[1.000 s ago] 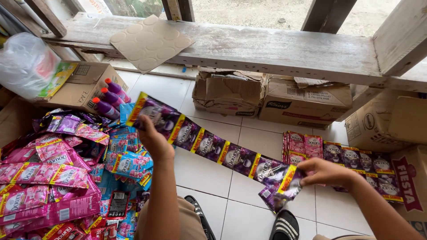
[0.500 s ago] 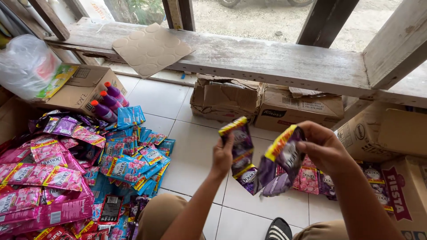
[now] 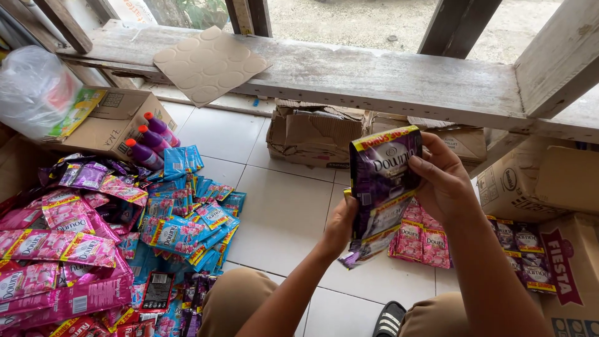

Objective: The person sits on the floor and organizes small packets of Downy fabric softener. They pick up linked chains of packets, separate them, and arrange them into neat rows on the floor next to cardboard boxes.

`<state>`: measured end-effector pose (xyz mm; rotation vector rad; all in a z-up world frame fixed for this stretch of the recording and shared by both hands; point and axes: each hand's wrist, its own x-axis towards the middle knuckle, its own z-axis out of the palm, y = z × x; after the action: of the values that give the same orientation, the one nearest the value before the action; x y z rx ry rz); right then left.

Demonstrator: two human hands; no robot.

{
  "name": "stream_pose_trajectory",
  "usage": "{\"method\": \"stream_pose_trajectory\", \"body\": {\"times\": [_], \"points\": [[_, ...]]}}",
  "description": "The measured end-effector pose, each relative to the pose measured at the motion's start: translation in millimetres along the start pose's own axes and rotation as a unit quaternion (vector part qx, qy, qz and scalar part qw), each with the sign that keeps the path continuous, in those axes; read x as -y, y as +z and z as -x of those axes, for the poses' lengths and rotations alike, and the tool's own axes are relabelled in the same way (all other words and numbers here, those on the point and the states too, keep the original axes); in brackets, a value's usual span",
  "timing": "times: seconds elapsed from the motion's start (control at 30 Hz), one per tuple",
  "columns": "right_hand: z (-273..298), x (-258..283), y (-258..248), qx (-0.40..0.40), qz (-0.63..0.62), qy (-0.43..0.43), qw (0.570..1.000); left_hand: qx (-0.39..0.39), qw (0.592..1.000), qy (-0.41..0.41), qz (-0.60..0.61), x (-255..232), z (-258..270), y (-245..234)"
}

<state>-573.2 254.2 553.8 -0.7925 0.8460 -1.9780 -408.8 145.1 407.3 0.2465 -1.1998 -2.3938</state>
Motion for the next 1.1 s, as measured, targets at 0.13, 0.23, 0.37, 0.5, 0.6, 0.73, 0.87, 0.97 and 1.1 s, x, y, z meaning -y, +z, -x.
{"method": "stream_pose_trajectory", "body": {"times": [0.13, 0.23, 0.37, 0.5, 0.6, 0.73, 0.87, 0.97, 1.1], "points": [[-1, 1, 13, 0.0, -0.025, 0.009, 1.0, 0.023, 0.977, 0.107, -0.184, 28, -6, -9], [-3, -3, 11, 0.023, 0.001, 0.032, 0.999, 0.0, 0.992, 0.097, -0.08, 36, -14, -22], [-1, -23, -8, 0.0, 0.081, 0.074, 0.994, -0.136, 0.988, -0.016, 0.066, -14, -13, -8], [1, -49, -7, -0.061, 0.182, 0.131, 0.973, -0.149, 0.959, -0.044, 0.235, -50, -8, -7], [9, -66, -6, -0.092, 0.252, 0.151, 0.951, -0.059, 0.939, -0.02, 0.339, -57, -4, -8], [12, -95, -20, -0.045, 0.362, 0.043, 0.93, -0.11, 0.963, -0.011, 0.245, -59, -6, -7], [11, -84, 7, -0.059, 0.42, 0.038, 0.905, -0.171, 0.968, 0.051, 0.178, -79, -4, -5], [11, -88, 2, -0.025, 0.395, 0.127, 0.91, -0.186, 0.964, 0.025, 0.188, -89, -2, -3], [10, -115, -23, 0.089, 0.374, 0.122, 0.915, -0.18, 0.968, -0.004, 0.177, -93, -1, -6]]}}
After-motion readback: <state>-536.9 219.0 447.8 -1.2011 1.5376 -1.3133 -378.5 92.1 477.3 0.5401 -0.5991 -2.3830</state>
